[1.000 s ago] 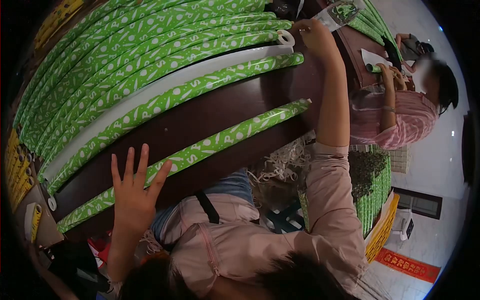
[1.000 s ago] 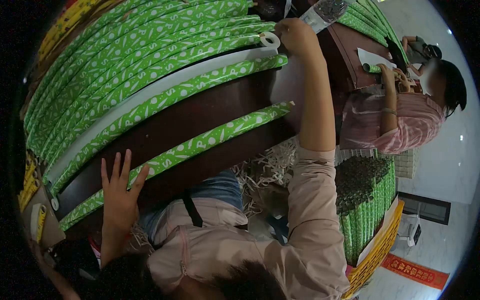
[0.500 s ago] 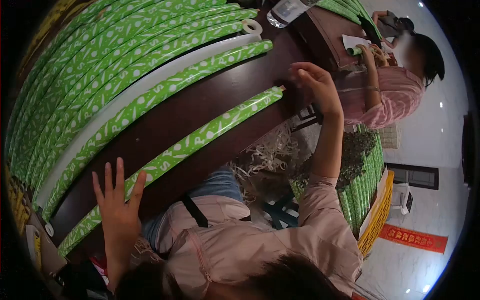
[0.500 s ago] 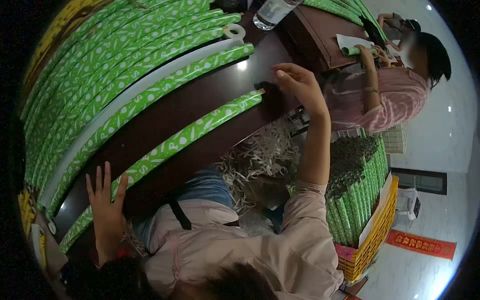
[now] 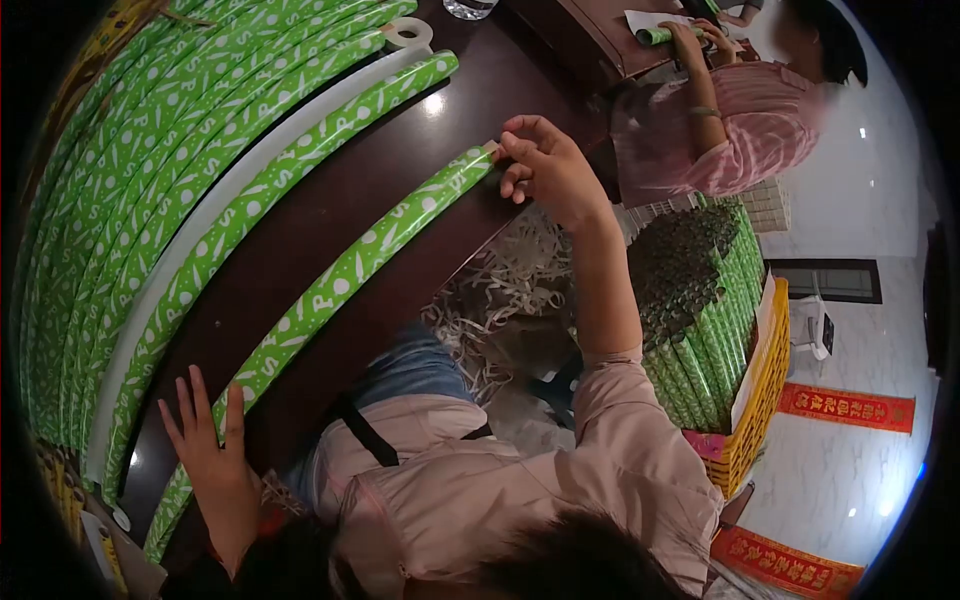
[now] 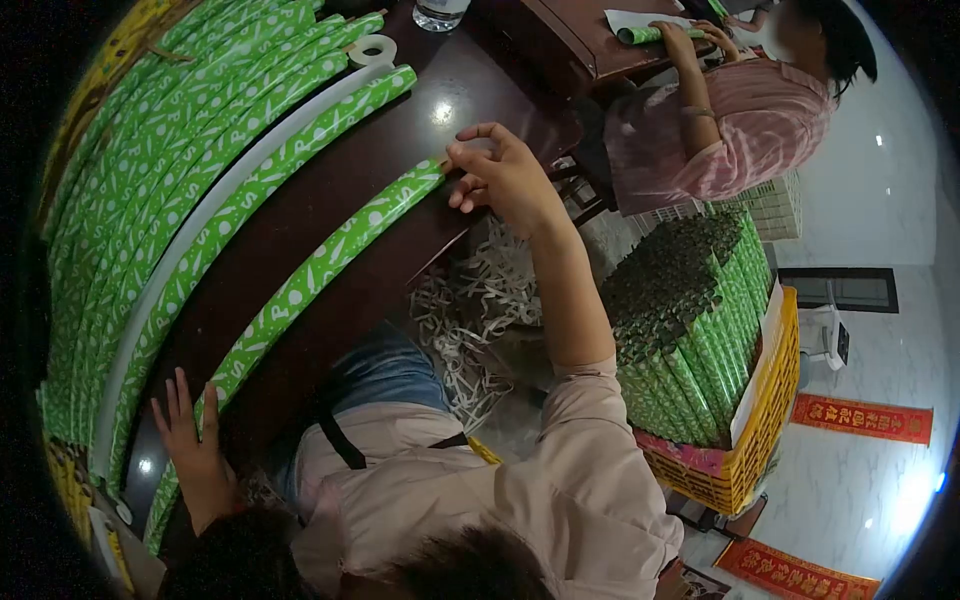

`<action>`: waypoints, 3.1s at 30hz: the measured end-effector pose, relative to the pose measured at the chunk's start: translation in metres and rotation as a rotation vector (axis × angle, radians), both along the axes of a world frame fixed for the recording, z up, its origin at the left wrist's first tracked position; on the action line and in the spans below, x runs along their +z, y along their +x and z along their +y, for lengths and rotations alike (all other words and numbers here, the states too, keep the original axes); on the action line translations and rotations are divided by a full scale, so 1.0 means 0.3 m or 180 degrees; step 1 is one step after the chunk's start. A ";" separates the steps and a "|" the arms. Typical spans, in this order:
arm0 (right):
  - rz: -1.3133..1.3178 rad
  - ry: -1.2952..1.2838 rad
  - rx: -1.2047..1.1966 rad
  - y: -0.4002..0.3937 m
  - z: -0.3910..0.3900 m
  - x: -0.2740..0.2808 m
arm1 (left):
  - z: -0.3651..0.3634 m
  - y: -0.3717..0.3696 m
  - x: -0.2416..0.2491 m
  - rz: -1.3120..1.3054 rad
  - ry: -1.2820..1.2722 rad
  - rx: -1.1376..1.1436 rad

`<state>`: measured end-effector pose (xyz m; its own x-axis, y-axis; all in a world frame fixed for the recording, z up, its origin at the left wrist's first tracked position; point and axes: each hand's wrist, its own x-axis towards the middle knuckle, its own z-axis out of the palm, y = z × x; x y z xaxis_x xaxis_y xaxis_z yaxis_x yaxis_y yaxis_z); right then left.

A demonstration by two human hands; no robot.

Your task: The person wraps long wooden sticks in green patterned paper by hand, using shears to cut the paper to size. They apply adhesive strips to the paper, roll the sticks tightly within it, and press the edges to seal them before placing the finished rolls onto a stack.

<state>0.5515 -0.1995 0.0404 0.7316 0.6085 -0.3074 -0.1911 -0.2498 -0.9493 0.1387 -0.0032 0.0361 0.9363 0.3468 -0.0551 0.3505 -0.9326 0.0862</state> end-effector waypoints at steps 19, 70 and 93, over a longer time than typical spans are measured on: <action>-0.0188 -0.0083 0.0096 -0.117 0.074 0.002 | 0.019 -0.011 -0.023 0.0010 -0.0087 -0.0018; -0.3944 0.0215 -0.0452 -0.045 0.021 -0.113 | 0.030 0.000 0.001 0.0142 -0.0095 -0.0025; -0.5291 -0.0209 0.4325 -0.084 0.230 0.034 | 0.031 0.013 0.033 -0.0102 -0.0283 0.0068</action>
<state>0.5262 -0.1305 0.0506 -0.4898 0.8706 -0.0458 0.8713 0.4907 0.0079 0.1427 0.0061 0.0459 0.9306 0.3617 -0.0567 0.3659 -0.9131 0.1799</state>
